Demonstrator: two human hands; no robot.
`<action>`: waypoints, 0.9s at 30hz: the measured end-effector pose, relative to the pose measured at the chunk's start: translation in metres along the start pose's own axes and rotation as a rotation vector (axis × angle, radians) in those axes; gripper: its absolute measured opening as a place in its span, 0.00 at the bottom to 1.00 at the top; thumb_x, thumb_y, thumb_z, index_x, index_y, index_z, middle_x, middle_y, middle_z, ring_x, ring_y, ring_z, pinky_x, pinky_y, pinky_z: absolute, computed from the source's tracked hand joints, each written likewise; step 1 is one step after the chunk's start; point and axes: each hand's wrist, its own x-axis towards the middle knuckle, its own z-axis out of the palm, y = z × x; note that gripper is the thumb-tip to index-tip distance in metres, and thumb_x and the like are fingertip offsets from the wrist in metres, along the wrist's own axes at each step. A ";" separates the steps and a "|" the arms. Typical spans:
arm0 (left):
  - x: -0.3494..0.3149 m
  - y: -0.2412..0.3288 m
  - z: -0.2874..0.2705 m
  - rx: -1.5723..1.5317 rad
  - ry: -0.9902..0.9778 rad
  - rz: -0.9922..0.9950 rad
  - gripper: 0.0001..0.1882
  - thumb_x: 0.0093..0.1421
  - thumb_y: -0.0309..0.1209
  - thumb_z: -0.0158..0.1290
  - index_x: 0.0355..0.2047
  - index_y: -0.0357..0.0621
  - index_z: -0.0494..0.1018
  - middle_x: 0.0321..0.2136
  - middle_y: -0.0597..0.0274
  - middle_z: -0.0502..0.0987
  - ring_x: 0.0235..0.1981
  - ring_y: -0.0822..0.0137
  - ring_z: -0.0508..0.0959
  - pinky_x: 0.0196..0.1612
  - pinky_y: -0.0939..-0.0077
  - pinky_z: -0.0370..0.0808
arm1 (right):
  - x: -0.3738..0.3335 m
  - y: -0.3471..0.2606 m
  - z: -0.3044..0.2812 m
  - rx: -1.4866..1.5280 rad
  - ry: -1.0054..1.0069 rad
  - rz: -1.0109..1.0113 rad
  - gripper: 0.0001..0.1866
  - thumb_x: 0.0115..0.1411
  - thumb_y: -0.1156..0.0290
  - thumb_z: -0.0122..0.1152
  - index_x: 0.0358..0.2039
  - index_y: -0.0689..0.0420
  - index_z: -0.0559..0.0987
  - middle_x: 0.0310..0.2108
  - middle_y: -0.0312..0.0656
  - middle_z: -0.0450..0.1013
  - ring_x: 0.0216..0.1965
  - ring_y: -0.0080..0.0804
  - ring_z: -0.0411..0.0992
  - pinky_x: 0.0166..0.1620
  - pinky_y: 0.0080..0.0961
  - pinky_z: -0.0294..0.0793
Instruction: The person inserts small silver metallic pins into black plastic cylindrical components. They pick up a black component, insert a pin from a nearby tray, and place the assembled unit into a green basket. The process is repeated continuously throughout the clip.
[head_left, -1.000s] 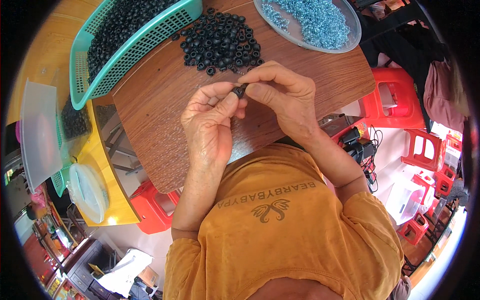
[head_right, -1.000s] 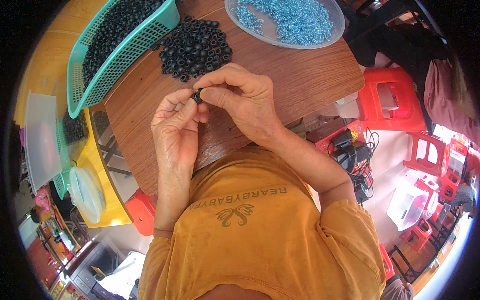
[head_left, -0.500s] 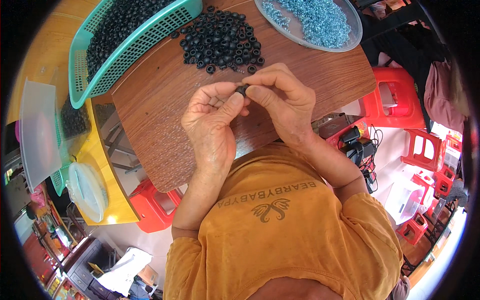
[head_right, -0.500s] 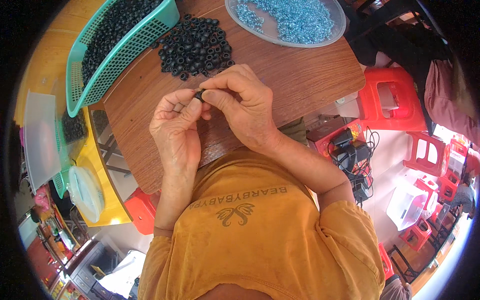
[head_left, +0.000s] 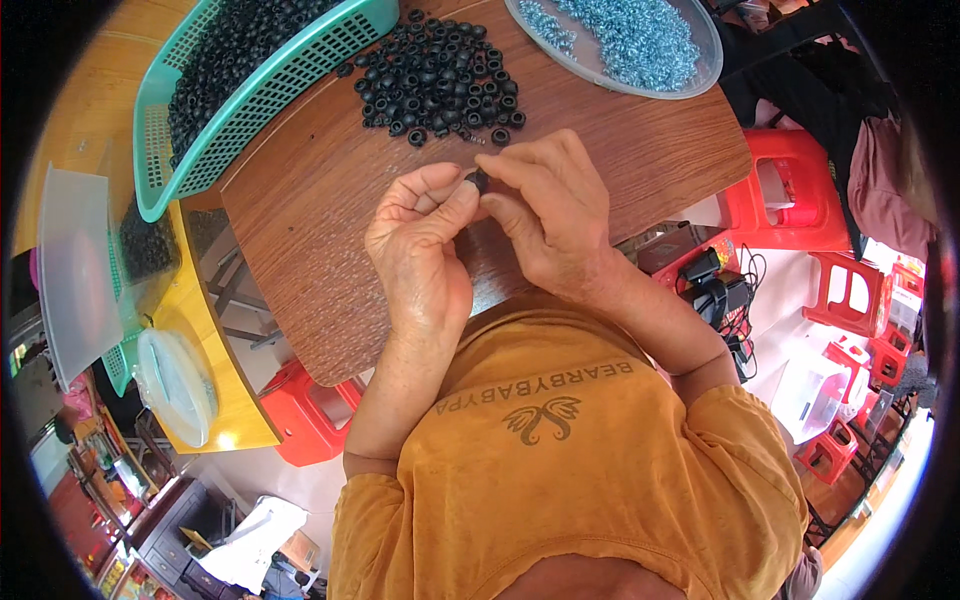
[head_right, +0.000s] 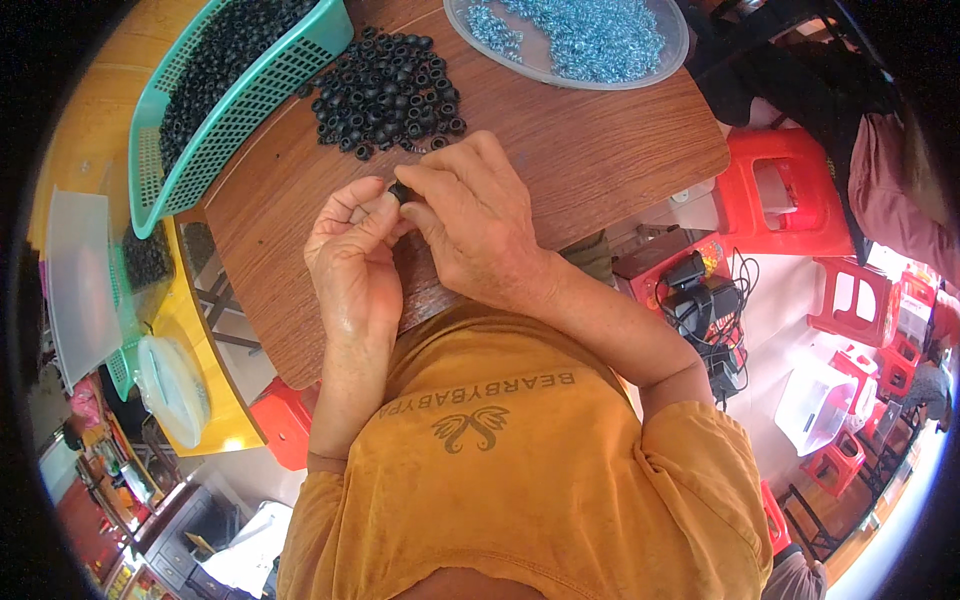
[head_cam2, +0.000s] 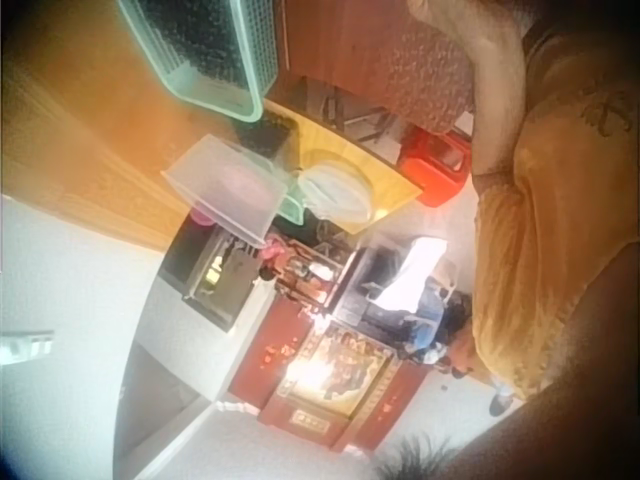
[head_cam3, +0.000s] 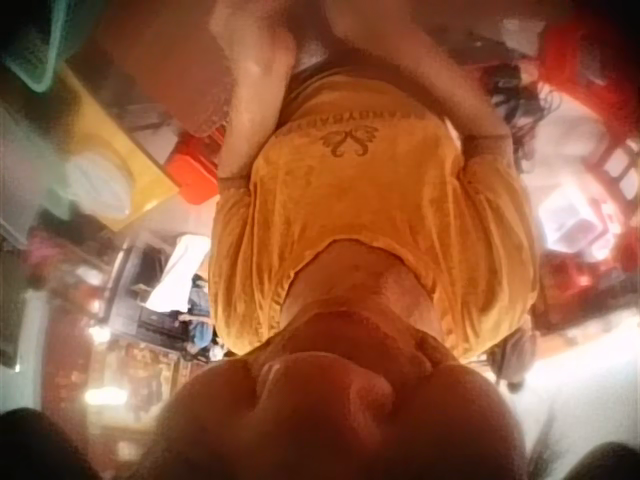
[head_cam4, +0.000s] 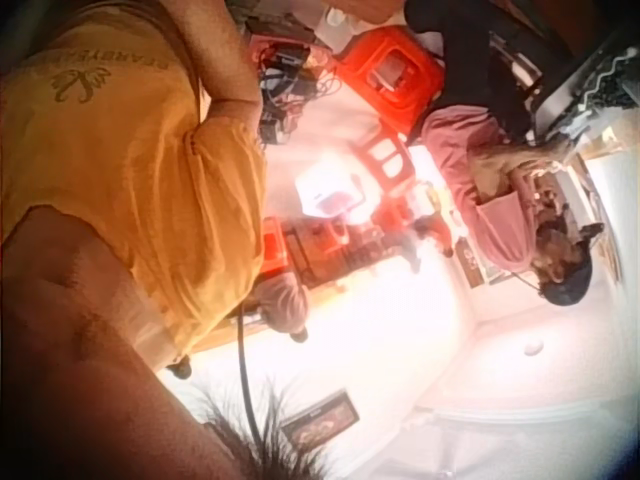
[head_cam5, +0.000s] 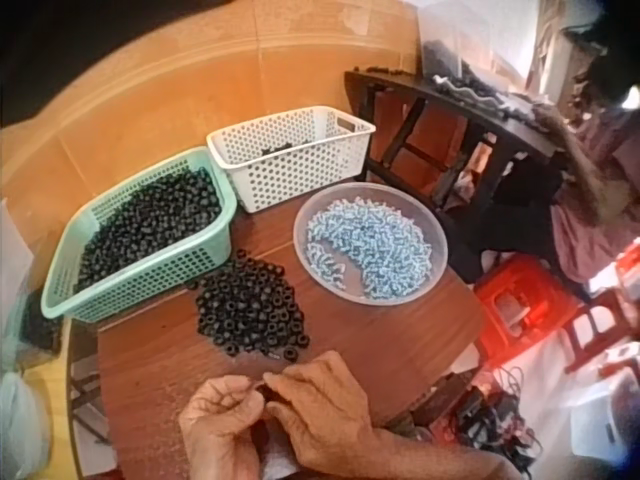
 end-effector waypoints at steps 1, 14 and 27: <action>0.000 0.000 -0.001 0.008 -0.003 -0.017 0.09 0.52 0.14 0.54 0.35 0.33 0.71 0.30 0.57 0.76 0.31 0.70 0.76 0.38 0.78 0.75 | 0.000 -0.001 -0.001 -0.012 -0.009 -0.008 0.17 0.38 0.81 0.65 0.33 0.63 0.76 0.30 0.45 0.70 0.30 0.41 0.67 0.30 0.30 0.68; -0.006 -0.001 0.002 -0.022 -0.025 0.045 0.11 0.49 0.11 0.54 0.33 0.32 0.71 0.30 0.56 0.76 0.32 0.71 0.76 0.39 0.81 0.75 | 0.002 0.005 -0.002 -0.064 0.041 -0.181 0.19 0.34 0.83 0.65 0.32 0.67 0.75 0.26 0.46 0.69 0.25 0.41 0.66 0.26 0.29 0.66; -0.008 -0.008 0.006 0.049 0.052 0.048 0.11 0.49 0.11 0.56 0.32 0.33 0.72 0.29 0.57 0.77 0.29 0.73 0.76 0.37 0.83 0.74 | -0.004 0.009 0.003 -0.098 0.015 -0.238 0.18 0.33 0.83 0.63 0.31 0.67 0.75 0.24 0.45 0.67 0.23 0.39 0.65 0.22 0.28 0.64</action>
